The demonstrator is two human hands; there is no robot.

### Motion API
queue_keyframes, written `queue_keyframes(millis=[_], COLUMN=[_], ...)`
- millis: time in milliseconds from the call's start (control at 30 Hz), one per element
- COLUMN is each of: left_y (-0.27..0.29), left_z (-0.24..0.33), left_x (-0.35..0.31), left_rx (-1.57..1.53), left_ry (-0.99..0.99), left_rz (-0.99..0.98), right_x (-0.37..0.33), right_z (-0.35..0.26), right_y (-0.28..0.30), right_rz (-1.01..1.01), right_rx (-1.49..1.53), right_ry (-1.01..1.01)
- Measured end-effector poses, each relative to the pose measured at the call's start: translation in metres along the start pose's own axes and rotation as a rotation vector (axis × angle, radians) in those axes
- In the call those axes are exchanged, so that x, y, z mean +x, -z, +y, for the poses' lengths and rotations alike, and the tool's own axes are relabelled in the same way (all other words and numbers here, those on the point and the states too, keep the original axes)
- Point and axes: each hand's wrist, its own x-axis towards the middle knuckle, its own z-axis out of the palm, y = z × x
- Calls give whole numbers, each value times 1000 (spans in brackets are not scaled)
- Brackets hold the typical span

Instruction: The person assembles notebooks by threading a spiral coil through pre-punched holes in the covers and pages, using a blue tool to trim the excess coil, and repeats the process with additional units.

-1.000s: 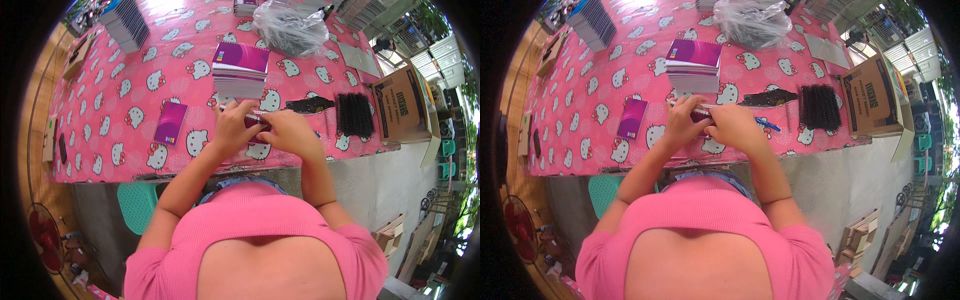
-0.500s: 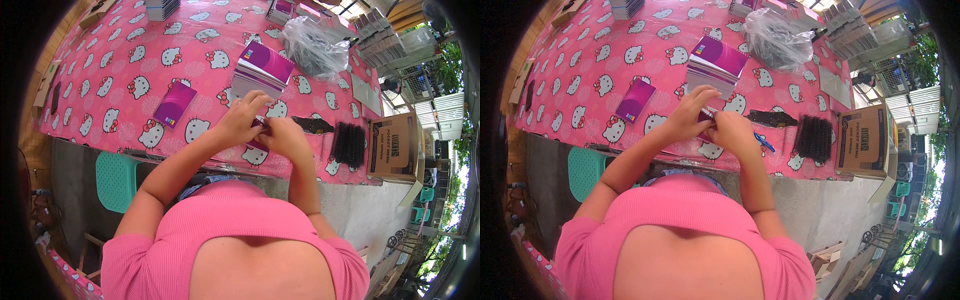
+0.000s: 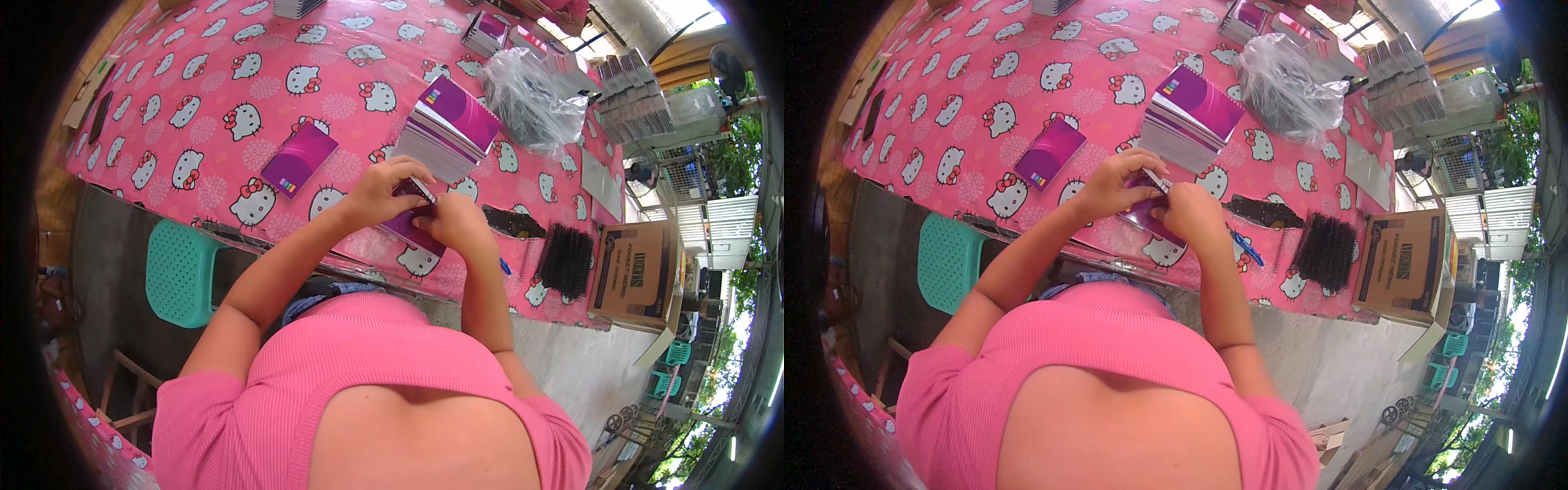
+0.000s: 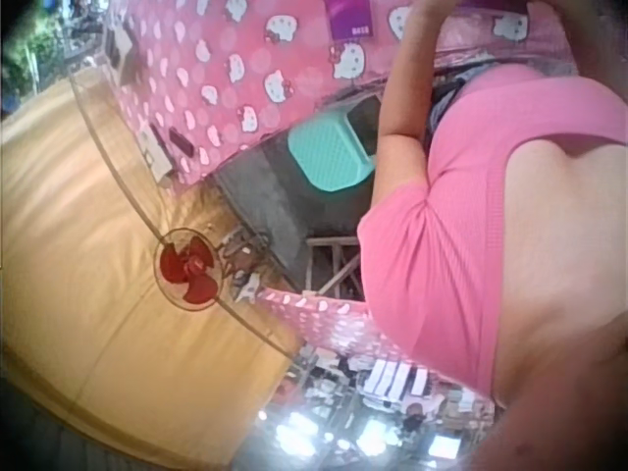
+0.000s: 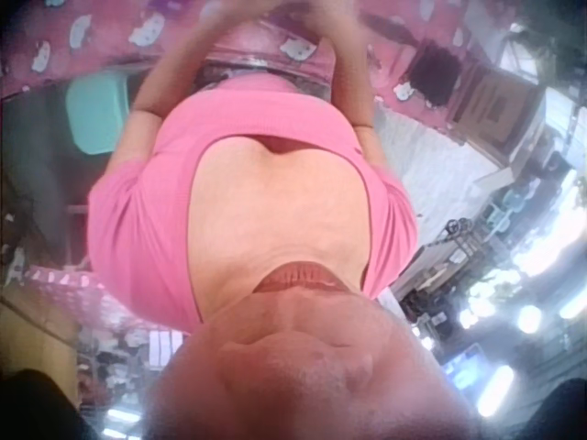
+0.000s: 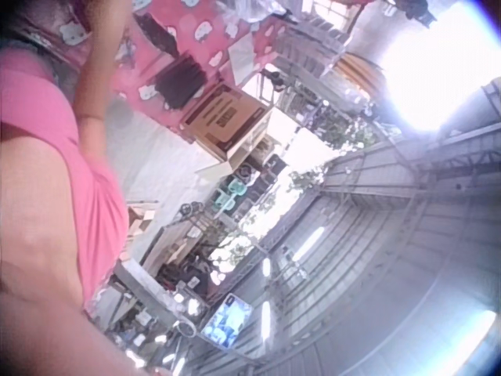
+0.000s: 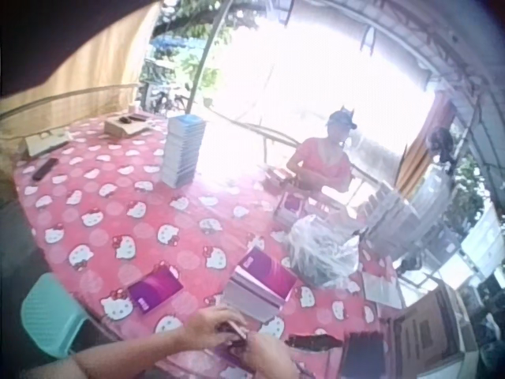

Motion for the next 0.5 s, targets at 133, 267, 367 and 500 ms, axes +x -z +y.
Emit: queue_keyframes(millis=[133,267,367,500], left_y=[-4,-7,-8,-9], left_z=[-6,-9,-14,-11], left_x=[-14,-13,-16,-9], left_rx=[-426,-736,-736,-808], left_ry=[336,363,370,370], left_rz=[61,86,104,82], right_x=[-33,6,-23,-7], right_z=[-14,-15,-16,-9], right_y=[21,12,16,6], right_rz=[354,-6,355,241], right_rx=[281,11,245,113], right_ry=[29,25,96,109])
